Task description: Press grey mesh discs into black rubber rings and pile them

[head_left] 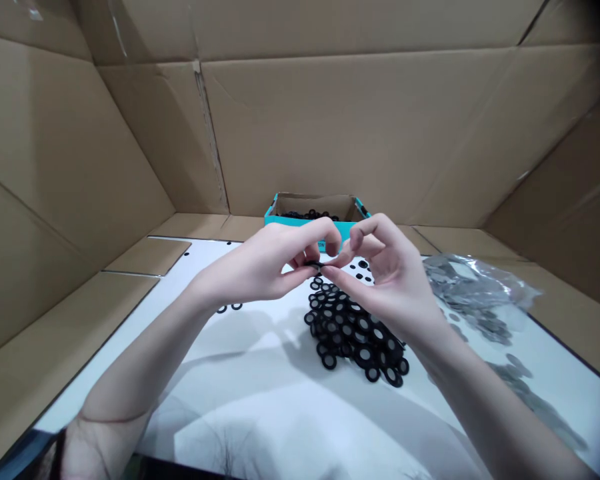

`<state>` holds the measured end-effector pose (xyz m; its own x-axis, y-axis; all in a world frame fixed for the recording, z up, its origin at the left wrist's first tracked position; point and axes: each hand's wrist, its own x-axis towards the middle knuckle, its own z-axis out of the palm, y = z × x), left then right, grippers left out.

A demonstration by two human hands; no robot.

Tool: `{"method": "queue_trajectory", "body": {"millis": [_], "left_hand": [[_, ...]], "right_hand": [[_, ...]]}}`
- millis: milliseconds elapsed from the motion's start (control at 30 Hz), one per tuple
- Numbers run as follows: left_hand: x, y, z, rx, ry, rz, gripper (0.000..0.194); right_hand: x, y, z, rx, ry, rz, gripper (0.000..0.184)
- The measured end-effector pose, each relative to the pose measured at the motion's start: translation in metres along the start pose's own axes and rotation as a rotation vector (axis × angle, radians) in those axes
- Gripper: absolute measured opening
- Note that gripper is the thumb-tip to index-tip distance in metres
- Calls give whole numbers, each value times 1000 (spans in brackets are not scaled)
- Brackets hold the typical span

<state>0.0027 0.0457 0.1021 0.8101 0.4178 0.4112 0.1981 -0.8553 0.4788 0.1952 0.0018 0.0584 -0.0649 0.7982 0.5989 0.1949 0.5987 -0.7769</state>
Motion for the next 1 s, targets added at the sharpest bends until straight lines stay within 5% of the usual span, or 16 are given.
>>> {"method": "queue_trajectory", "body": {"millis": [300,733,1000], "left_hand": [[7,-10,13,-243,261,18,24],[4,-4,10,-62,133,38,20],[3,1,7,-12,120,3,28]], "right_hand": [[3,1,-2,-65,89,6,30],[2,5,-2,56,105,-10,36],[2,0,-3,-179,54,-59,30]]}}
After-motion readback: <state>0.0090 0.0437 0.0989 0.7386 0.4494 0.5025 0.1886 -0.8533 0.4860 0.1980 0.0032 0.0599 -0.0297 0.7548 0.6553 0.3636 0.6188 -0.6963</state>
